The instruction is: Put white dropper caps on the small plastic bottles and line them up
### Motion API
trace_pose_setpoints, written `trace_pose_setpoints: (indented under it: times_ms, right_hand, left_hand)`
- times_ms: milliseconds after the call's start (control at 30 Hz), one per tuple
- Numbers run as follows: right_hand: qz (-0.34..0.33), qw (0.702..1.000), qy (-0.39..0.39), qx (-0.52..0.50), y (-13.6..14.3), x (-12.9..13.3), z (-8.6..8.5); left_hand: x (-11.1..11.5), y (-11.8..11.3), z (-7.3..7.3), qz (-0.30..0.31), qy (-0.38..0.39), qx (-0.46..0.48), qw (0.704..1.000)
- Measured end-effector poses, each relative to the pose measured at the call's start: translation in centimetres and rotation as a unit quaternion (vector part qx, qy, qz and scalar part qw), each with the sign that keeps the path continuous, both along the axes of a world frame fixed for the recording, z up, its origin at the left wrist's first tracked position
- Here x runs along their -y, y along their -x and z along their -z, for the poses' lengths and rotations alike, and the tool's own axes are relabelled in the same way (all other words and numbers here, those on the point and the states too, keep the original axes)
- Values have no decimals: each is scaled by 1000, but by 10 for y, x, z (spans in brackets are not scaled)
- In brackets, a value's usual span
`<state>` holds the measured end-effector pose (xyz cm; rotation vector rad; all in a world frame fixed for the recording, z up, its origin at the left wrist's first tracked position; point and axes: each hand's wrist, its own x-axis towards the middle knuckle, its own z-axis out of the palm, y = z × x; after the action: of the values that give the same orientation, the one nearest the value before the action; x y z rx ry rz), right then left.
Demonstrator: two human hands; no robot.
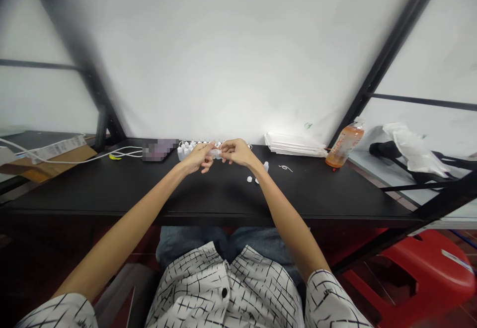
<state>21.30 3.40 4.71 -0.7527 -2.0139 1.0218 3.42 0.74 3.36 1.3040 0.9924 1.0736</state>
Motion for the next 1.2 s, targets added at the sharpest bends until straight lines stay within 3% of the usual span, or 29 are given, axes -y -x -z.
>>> trace_pose_setpoints:
  times_ms: [300, 567, 800, 1200]
  right_hand:
    - [-25, 1000, -5, 13, 0, 2, 1]
    - [-12, 1000, 1, 17, 0, 1, 2]
    - [-21, 1000, 23, 4, 1, 3, 2]
    - [-4, 1000, 1, 15, 4, 6, 5]
  left_hand:
    - [-3, 2, -5, 5, 91, -20, 996]
    - [-2, 5, -3, 62, 67, -30, 995]
    - [-1, 7, -2, 74, 12, -63, 995]
    - [1, 3, -6, 47, 74, -80, 993]
